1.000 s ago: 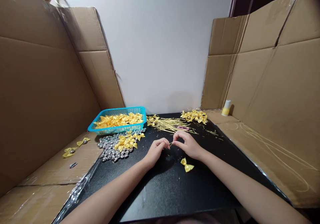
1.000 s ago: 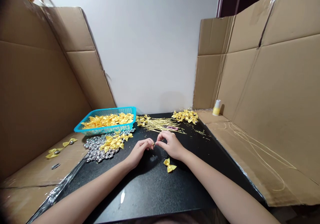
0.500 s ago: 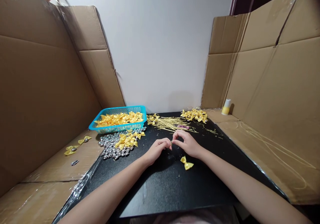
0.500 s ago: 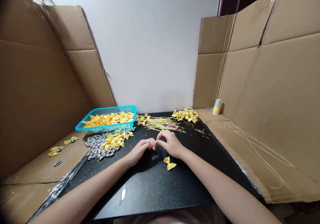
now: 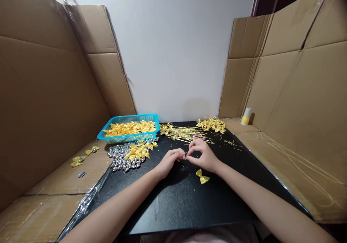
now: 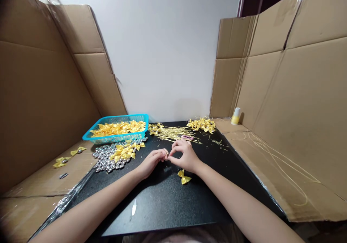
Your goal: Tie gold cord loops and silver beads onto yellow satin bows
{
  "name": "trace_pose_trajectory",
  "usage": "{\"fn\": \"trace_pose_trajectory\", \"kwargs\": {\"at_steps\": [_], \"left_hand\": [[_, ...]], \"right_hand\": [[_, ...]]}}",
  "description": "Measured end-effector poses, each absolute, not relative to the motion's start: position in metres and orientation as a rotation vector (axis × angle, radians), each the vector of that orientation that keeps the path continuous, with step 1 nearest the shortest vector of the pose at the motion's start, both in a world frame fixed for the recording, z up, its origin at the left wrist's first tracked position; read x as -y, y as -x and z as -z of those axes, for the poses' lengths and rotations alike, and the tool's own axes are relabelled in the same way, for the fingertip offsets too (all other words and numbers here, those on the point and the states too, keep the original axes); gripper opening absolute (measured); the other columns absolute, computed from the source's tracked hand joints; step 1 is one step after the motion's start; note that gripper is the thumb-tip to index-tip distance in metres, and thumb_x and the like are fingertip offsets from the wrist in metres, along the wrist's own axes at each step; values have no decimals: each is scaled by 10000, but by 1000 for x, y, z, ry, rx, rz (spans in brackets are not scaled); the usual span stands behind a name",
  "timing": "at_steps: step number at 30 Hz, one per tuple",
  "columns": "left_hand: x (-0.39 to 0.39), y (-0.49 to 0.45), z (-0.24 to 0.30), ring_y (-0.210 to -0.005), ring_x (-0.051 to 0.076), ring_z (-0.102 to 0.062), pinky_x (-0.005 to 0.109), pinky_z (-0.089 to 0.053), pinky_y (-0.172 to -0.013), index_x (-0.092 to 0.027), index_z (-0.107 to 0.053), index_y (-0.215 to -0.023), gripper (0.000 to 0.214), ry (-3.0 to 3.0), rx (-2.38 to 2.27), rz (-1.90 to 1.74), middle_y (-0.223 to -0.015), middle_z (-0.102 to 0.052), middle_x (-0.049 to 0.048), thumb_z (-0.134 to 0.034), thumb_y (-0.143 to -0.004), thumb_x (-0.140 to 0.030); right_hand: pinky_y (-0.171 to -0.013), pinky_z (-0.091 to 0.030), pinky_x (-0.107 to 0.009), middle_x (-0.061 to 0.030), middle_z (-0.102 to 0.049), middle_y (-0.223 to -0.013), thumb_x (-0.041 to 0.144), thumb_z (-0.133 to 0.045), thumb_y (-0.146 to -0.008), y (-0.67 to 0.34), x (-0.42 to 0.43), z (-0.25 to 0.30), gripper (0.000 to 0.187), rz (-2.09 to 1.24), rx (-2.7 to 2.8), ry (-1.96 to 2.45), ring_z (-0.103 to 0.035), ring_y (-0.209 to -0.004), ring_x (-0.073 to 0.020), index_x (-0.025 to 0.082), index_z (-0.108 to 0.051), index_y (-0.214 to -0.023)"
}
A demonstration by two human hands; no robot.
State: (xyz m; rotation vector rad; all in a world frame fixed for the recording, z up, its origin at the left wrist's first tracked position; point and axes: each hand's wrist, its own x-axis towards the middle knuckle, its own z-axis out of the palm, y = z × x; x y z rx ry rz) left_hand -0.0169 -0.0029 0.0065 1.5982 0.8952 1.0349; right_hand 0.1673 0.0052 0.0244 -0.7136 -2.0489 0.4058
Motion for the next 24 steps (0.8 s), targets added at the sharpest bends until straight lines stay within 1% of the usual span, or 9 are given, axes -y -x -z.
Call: {"fn": "trace_pose_trajectory", "kwargs": {"at_steps": [3, 6, 11, 18, 24], "left_hand": [[3, 17, -6, -674, 144, -446, 258, -347, -651, -163, -595, -607, 250, -1592, -898, -1039, -697, -547, 10, -496, -787, -306], [3, 16, -7, -672, 148, -441, 256, -351, -647, -163, -594, -600, 254, -1591, -903, -1033, -682, -535, 12, -499, -780, -316], [4, 16, -7, -674, 148, -443, 256, -352, -653, -161, -606, -598, 265, -1605, -897, -1015, -678, -537, 13, -500, -786, -315], [5, 16, -9, -667, 151, -445, 255, -349, -652, -161, -618, -596, 276, -1625, -890, -988, -655, -543, 12, -522, -785, -337], [7, 15, -9, -652, 139, -456, 249, -354, -655, -154, -629, -629, 266, -1595, -894, -998, -641, -565, 6, -566, -789, -357]], "right_hand": [[-830, -391, -380, -10, -595, -790, 168, -701, -726, -166, -7, -20, 70, -379, 2031, 763, -557, -830, -186, 229, -702, -692], [-819, -398, -379, -13, -605, -805, 174, -701, -734, -166, -8, -18, 69, -404, 2020, 780, -561, -838, -191, 240, -714, -722], [-810, -406, -370, -26, -616, -833, 184, -710, -739, -165, -7, -19, 43, -479, 2021, 784, -568, -858, -198, 226, -711, -730], [-832, -389, -368, -20, -624, -837, 206, -704, -764, -166, -7, -20, 60, -510, 2056, 757, -566, -863, -191, 218, -682, -710], [-844, -386, -360, -24, -606, -845, 176, -626, -811, -166, -7, -21, 101, -541, 2096, 743, -550, -880, -188, 200, -614, -714]]}}
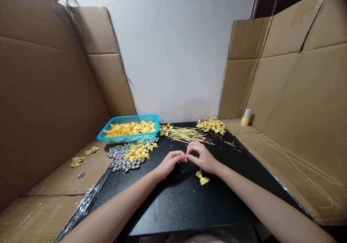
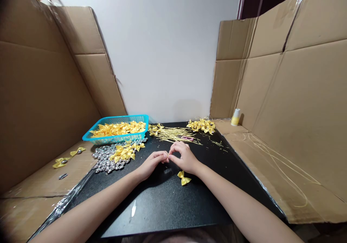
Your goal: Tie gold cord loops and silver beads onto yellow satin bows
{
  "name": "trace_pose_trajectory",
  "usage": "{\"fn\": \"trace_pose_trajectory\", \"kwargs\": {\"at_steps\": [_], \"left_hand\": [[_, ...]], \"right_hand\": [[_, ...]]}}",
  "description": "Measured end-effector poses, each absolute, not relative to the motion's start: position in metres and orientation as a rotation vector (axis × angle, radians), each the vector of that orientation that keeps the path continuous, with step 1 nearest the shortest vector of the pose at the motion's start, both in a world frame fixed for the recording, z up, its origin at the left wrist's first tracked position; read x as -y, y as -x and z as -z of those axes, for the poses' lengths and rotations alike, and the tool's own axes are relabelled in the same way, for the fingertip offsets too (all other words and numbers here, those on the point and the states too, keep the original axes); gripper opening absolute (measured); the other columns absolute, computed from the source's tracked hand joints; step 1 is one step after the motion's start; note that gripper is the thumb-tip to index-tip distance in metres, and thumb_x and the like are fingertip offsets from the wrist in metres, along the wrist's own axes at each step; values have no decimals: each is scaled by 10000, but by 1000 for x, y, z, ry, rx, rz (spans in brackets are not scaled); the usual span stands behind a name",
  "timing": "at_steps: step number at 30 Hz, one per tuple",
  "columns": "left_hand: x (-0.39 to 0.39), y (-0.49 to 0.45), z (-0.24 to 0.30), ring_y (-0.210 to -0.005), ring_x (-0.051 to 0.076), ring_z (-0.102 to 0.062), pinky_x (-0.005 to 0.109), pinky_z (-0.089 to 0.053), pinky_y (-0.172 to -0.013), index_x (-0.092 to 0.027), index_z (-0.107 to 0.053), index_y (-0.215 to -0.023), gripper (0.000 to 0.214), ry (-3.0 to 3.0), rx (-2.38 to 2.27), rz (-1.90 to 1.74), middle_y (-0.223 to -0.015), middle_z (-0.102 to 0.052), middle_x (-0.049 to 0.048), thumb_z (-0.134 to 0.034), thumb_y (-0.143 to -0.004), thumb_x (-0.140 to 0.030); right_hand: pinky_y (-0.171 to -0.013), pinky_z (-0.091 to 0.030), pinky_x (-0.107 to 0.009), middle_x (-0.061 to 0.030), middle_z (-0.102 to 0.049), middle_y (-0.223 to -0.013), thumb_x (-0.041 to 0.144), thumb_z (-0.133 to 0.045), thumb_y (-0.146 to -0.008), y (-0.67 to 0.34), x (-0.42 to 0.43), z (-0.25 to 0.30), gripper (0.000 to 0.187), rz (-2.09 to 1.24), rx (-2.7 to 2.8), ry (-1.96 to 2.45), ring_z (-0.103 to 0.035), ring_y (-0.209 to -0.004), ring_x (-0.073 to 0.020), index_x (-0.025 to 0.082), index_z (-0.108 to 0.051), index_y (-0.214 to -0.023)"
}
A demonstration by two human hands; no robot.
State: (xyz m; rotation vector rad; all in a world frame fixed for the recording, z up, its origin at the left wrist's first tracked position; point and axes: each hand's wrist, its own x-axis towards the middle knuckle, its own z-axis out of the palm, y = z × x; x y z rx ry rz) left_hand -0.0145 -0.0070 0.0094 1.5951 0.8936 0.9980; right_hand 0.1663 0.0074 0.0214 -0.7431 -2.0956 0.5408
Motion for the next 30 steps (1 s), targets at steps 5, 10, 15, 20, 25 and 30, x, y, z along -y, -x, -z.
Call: {"fn": "trace_pose_trajectory", "kwargs": {"at_steps": [5, 10, 15, 20, 25, 30], "left_hand": [[8, 13, -9, -606, 129, -474, 245, -360, -624, -143, -649, -721, 324, -1555, -903, -1008, -606, -563, 3, -601, -785, -458], [7, 13, -8, -574, 112, -450, 235, -351, -607, -139, -648, -713, 353, -1552, -893, -1017, -584, -552, -7, -623, -778, -485], [6, 14, -6, -546, 103, -426, 228, -334, -580, -135, -668, -747, 352, -1546, -893, -1022, -553, -525, -20, -622, -783, -482], [5, 15, -3, -535, 100, -413, 230, -321, -571, -127, -683, -756, 352, -1544, -896, -1013, -539, -524, -20, -618, -789, -472], [4, 15, -3, -542, 100, -416, 228, -323, -578, -130, -686, -753, 337, -1550, -896, -1014, -546, -532, -19, -615, -797, -456], [6, 14, -6, -543, 98, -420, 223, -323, -586, -129, -676, -718, 338, -1542, -902, -1012, -541, -529, -22, -618, -789, -454]], "right_hand": [[-815, -429, -347, -35, -601, -835, 231, -580, -830, -165, -9, -22, 129, -640, 1981, 711, -558, -842, -184, 193, -573, -707], [-743, -487, -325, -25, -624, -824, 365, -657, -761, -161, -13, -16, 193, -1183, 1752, 673, -595, -739, -160, 186, -589, -740], [-734, -481, -312, 10, -595, -725, 407, -735, -673, -157, -14, -11, 278, -1359, 1560, 714, -590, -674, -135, 173, -597, -733], [-727, -493, -313, 24, -577, -697, 459, -736, -664, -154, -13, -9, 343, -1419, 1465, 732, -594, -647, -124, 177, -564, -758], [-709, -495, -312, 33, -559, -675, 483, -763, -628, -152, -11, -8, 390, -1451, 1413, 732, -579, -628, -120, 183, -545, -748], [-696, -479, -290, 43, -532, -685, 485, -783, -597, -148, -9, -9, 411, -1431, 1381, 714, -561, -637, -110, 184, -524, -701]]}}
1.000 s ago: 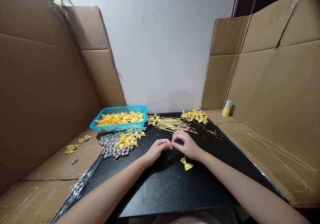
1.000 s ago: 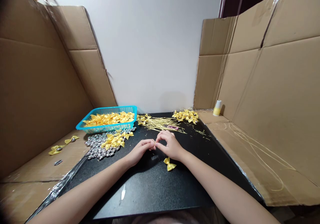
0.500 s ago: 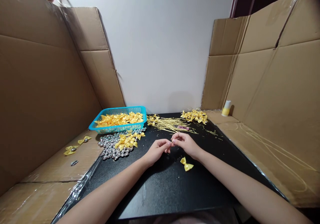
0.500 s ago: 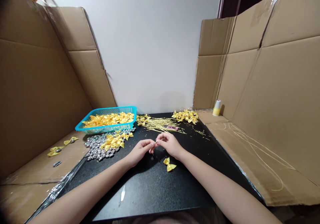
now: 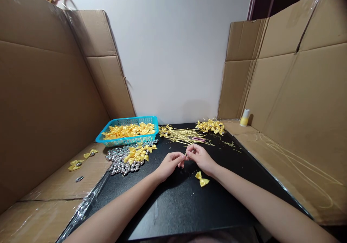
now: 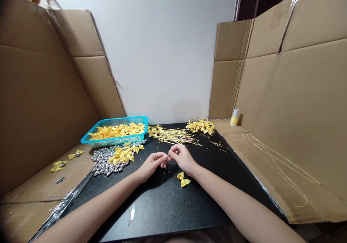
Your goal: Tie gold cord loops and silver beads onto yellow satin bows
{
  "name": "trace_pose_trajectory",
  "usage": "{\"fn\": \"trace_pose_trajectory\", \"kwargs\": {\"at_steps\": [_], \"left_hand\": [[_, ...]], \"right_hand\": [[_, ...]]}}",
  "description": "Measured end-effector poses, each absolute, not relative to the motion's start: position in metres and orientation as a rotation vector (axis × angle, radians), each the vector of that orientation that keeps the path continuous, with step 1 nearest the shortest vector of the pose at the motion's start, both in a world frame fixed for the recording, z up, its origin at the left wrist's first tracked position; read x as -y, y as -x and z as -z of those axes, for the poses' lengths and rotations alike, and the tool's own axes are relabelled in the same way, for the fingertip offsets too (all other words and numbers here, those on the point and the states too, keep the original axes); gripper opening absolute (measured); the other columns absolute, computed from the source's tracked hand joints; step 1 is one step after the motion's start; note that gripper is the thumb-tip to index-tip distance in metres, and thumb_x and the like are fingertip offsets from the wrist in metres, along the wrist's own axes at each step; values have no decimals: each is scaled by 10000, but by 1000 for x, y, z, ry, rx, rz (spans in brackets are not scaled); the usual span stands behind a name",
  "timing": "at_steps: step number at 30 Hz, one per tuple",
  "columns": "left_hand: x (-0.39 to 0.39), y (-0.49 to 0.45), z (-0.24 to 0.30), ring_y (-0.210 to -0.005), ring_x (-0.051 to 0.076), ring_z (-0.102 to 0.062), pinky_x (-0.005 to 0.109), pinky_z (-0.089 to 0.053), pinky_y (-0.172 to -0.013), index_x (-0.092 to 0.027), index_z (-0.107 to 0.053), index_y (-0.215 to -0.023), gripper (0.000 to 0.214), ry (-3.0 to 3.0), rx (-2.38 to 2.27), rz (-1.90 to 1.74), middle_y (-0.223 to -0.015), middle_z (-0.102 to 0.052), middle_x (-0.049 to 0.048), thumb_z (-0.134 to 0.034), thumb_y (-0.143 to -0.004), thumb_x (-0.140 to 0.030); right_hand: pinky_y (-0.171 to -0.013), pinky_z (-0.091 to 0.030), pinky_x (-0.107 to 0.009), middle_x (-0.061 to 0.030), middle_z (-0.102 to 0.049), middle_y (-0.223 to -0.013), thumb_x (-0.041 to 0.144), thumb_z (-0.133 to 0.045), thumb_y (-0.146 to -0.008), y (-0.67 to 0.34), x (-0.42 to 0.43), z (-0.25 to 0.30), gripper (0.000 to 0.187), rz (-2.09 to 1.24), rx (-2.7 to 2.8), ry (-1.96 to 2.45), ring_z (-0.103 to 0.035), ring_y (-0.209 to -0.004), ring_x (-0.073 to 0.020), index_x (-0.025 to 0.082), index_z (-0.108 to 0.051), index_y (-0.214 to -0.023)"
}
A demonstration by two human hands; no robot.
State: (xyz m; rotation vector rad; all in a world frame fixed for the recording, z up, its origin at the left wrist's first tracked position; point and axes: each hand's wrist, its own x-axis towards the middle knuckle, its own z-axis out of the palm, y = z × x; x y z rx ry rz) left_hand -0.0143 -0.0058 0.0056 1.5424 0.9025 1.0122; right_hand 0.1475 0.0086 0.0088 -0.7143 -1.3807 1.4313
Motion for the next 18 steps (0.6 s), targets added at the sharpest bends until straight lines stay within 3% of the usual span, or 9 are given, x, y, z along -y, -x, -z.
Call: {"fn": "trace_pose_trajectory", "kwargs": {"at_steps": [9, 18], "left_hand": [[6, 14, -5, -532, 103, -439, 226, -337, -570, -129, -670, -752, 344, -1475, -953, -1050, -572, -581, -1, -624, -762, -469], [8, 13, -10, -504, 89, -386, 218, -283, -527, -112, -685, -732, 334, -1547, -991, -1013, -503, -480, -37, -619, -751, -439]], "right_hand": [[-704, -472, -288, 30, -524, -777, 486, -806, -568, -153, -12, -12, 430, -1474, 1314, 727, -543, -662, -101, 177, -542, -708], [-714, -473, -287, 32, -536, -763, 453, -841, -519, -159, -17, -16, 433, -1580, 1265, 745, -524, -648, -88, 170, -560, -688]]}}
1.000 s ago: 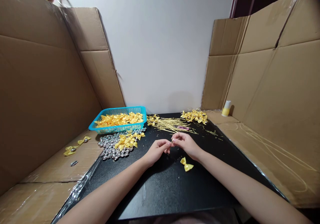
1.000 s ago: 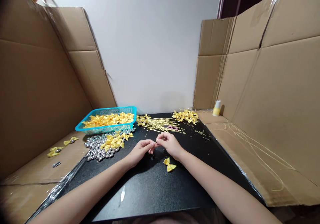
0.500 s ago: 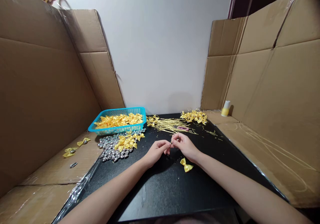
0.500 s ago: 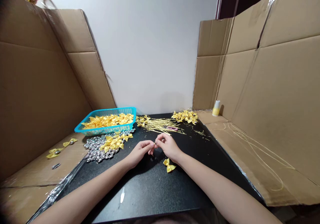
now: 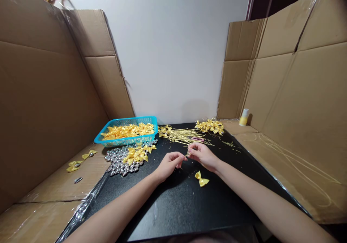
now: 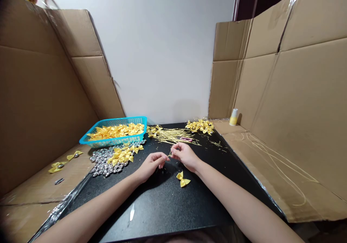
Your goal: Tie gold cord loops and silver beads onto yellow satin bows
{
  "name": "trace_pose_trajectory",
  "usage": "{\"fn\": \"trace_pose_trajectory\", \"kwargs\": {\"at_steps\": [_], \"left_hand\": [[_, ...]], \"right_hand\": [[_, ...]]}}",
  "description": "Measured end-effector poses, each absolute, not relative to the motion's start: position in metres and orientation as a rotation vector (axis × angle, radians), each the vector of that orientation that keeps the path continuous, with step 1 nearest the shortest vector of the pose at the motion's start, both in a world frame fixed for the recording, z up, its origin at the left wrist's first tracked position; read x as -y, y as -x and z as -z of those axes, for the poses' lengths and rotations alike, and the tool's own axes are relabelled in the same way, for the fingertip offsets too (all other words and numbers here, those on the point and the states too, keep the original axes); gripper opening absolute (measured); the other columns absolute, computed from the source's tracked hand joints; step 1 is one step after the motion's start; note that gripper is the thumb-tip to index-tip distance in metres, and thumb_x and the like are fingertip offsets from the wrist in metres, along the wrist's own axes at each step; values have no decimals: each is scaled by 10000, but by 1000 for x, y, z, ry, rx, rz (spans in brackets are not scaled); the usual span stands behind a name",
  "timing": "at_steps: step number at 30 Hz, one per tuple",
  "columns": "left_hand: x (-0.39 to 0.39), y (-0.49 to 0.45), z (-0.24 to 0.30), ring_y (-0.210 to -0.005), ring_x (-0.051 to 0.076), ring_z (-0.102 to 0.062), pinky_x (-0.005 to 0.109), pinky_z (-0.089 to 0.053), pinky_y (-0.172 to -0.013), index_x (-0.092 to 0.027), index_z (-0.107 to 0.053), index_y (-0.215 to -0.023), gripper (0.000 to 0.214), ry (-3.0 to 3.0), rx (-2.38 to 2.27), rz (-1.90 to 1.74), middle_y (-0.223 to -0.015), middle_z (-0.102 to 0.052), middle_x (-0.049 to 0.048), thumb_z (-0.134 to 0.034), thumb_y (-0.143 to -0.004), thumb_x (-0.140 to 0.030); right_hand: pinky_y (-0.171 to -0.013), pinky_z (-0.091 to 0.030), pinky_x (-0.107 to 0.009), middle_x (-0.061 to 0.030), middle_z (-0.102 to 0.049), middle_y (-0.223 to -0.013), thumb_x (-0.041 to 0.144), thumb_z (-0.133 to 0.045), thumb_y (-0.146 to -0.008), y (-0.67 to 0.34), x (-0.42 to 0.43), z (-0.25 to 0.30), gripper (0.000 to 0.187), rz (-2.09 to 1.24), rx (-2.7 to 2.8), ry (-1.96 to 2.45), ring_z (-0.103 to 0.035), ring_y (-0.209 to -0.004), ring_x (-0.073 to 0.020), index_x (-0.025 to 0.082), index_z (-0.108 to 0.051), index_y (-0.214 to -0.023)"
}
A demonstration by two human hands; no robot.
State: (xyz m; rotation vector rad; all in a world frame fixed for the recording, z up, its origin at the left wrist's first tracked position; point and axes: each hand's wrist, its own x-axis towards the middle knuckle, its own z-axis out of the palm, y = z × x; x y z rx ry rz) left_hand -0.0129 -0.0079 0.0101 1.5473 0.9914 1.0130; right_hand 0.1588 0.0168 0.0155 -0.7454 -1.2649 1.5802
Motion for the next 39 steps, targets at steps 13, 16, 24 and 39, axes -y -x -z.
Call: {"fn": "trace_pose_trajectory", "kwargs": {"at_steps": [13, 16, 24, 39], "left_hand": [[7, 14, -8, -501, 92, -358, 221, -258, -520, -122, -671, -729, 324, -1551, -1007, -1021, -496, -445, -47, -598, -756, -437], [7, 14, -7, -504, 93, -358, 221, -257, -519, -128, -669, -729, 322, -1546, -1006, -1026, -499, -444, -46, -594, -762, -439], [6, 14, -6, -497, 90, -348, 220, -259, -520, -133, -652, -702, 315, -1549, -993, -1033, -492, -436, -49, -592, -753, -438], [7, 14, -8, -514, 93, -358, 214, -274, -518, -134, -659, -724, 333, -1593, -991, -1006, -512, -442, -44, -599, -761, -459]], "right_hand": [[-671, -453, -259, 23, -567, -798, 304, -717, -599, -164, -17, -21, 244, -1561, 1201, 836, -532, -647, -90, 202, -604, -791], [-680, -439, -253, 14, -578, -829, 297, -667, -619, -167, -19, -22, 197, -1483, 1222, 835, -535, -677, -97, 200, -619, -784], [-758, -460, -317, -9, -667, -804, 251, -772, -581, -167, -15, -25, 257, -1388, 1582, 770, -613, -760, -170, 194, -645, -798], [-729, -505, -333, 6, -684, -684, 313, -833, -537, -170, -20, -20, 348, -1475, 1502, 845, -656, -641, -151, 172, -605, -760]]}}
